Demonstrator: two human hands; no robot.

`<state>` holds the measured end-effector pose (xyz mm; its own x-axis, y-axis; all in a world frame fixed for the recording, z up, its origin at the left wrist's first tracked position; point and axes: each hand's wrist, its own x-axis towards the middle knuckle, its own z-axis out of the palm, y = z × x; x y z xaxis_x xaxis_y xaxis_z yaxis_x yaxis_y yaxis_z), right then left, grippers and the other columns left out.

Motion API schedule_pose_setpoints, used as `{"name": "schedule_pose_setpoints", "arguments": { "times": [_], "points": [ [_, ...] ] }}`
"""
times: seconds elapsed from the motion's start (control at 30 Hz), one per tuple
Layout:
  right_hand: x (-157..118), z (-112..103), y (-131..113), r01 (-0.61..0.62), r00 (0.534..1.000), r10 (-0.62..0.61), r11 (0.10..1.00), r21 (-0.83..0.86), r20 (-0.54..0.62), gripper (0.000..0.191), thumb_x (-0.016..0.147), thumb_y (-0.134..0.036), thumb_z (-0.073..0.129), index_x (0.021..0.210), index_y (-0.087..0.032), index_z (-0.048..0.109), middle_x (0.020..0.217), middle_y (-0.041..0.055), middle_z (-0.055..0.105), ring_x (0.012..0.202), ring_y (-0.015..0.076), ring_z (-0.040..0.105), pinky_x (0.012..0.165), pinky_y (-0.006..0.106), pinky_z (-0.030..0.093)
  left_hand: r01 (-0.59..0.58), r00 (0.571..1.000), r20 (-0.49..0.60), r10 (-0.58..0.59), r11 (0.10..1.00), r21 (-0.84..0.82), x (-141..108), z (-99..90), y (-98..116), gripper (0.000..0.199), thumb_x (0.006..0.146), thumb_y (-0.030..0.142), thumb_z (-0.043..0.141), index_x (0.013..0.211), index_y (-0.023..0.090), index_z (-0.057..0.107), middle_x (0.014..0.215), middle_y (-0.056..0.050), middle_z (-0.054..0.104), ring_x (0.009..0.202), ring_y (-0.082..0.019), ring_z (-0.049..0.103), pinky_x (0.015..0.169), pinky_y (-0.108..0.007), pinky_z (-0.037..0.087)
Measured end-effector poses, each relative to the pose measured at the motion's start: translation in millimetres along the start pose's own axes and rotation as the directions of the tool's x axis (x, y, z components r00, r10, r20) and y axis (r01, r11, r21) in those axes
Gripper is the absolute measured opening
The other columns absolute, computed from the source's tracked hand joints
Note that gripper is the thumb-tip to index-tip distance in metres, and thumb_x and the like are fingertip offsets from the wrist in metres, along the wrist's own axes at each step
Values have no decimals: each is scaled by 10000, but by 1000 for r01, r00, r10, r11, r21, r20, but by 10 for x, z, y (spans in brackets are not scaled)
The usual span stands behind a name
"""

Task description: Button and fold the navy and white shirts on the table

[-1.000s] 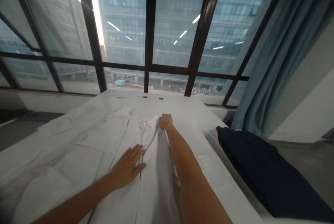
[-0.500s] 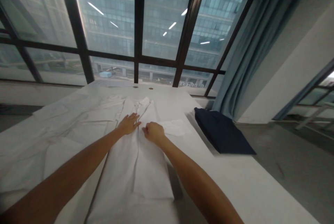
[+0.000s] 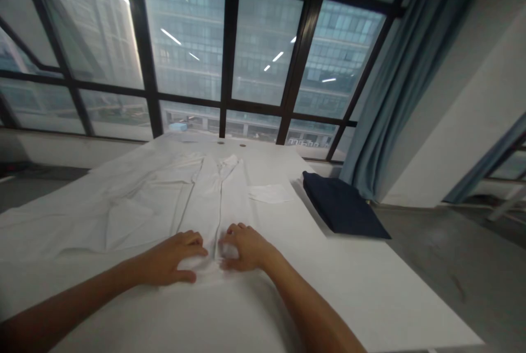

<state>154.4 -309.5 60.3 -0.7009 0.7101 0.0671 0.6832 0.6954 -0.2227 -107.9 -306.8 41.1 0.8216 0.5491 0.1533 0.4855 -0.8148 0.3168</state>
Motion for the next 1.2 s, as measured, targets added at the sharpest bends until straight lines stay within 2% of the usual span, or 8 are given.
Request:
{"name": "schedule_pose_setpoints", "arguments": {
  "times": [0.1,0.33,0.57,0.7,0.87,0.97,1.07,1.2],
  "points": [
    [-38,0,-23,14,999,-16,999,-34,-33,188,793,-205,570,954,-200,667,1047,87,608,917,211,560,830,334,421,-4,999,-35,5,1000,19,-22,-39,36,163,906,257,470,908,222,628,963,-50,608,914,-189,544,817,-303,419],
    [-136,-139,-158,-1,966,-12,999,-52,-260,243,715,-110,459,916,-197,563,941,90,599,892,234,546,811,362,416,-51,972,-229,57,998,33,-74,-275,115,163,906,214,397,852,212,550,868,-62,610,849,-188,530,784,-322,430],
    [-49,56,-219,176,960,-176,984,-23,-217,199,658,-129,462,826,-199,544,906,73,613,851,206,565,776,311,453,-137,989,-61,136,991,-7,-70,-119,140,176,871,313,549,729,214,583,764,-16,617,785,-159,566,792,-312,447],
    [20,185,-292,194,938,-195,980,-33,-285,194,659,-157,488,834,-176,570,934,86,630,838,204,577,780,315,457,-72,988,-138,68,997,-20,-54,-16,49,163,893,343,543,945,220,637,1067,-59,646,1019,-190,572,915,-329,453],
    [13,224,-278,270,956,-257,959,83,-143,151,773,-330,563,725,-195,611,819,45,662,764,177,609,747,286,467,-7,979,-205,21,998,69,-59,82,-125,433,938,413,475,1345,265,481,1437,-65,472,1322,-230,415,1106,-412,333],
    [-11,184,-147,118,964,-79,983,142,-254,264,879,-385,494,910,-192,672,974,81,697,937,191,630,883,325,451,-80,994,-66,89,989,125,-65,113,-128,548,961,442,420,1479,338,272,1534,-18,324,1413,-230,281,1167,-470,201],
    [-27,176,27,-164,946,176,984,68,-273,454,857,-424,541,1246,-197,594,1361,151,531,1277,295,453,1064,496,306,-106,994,48,101,988,115,-60,113,-65,531,983,433,363,1490,383,213,1554,9,252,1437,-225,208,1177,-502,124],
    [-39,217,287,-155,976,172,980,128,-135,465,919,-427,443,1312,-210,563,1403,124,500,1318,280,420,1085,484,315,-80,992,97,82,996,-27,-64,50,-113,503,987,405,353,1481,365,264,1557,12,239,1442,-222,187,1179,-497,123]
  ]
}}
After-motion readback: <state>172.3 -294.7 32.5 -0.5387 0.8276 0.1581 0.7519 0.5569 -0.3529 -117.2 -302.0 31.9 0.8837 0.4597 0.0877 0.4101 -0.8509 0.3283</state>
